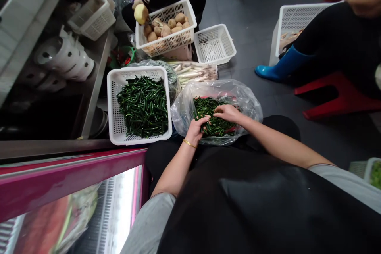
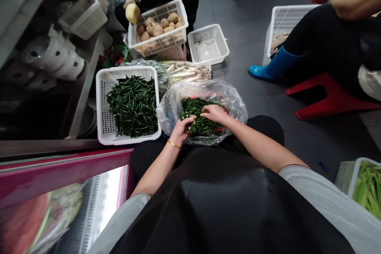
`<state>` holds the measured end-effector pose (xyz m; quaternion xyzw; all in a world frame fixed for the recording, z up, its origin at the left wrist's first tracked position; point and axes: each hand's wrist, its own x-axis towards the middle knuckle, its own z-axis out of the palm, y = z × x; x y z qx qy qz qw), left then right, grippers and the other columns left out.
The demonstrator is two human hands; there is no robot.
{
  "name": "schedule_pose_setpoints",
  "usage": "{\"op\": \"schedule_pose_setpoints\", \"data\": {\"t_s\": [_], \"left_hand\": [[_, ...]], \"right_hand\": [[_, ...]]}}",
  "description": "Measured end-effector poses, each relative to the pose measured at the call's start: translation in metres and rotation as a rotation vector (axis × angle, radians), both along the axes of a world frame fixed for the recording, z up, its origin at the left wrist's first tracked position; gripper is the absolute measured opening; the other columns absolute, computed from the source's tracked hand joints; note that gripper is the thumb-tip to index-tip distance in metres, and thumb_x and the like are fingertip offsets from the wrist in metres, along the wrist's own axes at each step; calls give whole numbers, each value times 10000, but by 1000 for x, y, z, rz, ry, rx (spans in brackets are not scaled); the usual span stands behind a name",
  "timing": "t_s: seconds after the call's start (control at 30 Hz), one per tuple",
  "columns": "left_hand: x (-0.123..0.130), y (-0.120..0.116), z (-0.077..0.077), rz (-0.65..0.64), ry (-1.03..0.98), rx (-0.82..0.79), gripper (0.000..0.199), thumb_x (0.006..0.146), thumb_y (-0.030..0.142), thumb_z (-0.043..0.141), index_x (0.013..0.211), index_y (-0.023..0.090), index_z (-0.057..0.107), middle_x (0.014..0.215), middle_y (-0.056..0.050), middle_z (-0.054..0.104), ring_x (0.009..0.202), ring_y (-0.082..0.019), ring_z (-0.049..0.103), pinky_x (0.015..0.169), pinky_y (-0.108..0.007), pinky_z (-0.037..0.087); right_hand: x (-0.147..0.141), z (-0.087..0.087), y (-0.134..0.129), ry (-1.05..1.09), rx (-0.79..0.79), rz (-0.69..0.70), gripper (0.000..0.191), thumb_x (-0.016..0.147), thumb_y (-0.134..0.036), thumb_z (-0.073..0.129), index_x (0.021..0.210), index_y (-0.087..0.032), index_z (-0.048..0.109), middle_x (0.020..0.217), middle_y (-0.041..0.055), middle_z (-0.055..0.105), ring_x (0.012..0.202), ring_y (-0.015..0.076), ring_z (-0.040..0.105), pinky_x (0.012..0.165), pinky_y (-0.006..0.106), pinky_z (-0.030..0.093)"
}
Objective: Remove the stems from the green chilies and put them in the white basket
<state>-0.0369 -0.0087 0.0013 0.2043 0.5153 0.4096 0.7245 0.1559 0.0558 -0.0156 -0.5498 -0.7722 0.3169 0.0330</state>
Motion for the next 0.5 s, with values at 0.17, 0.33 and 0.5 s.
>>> {"op": "schedule_pose_setpoints", "data": {"t_s": [0.17,0.33,0.5], "left_hand": [[10,19,-7,-26,178,118,323,502,255,808,786,120,734,650,6,641,510,-63,459,476,-218,296],[34,26,-1,-130,37,89,312,461,282,849,621,120,636,527,43,537,458,-53,428,442,-217,276],[18,1,33,-264,-39,-31,316,484,300,825,678,90,689,607,-26,631,443,-54,461,405,-207,262]], "right_hand": [[-9,16,3,271,-45,-45,267,872,-343,512,738,-168,664,647,9,662,615,134,574,592,234,381],[-5,40,-9,257,254,10,307,912,-360,450,767,-159,630,736,58,664,660,147,561,605,250,368],[7,41,-11,-137,522,77,397,980,-336,340,928,-134,677,944,144,678,779,192,593,618,283,349]]}}
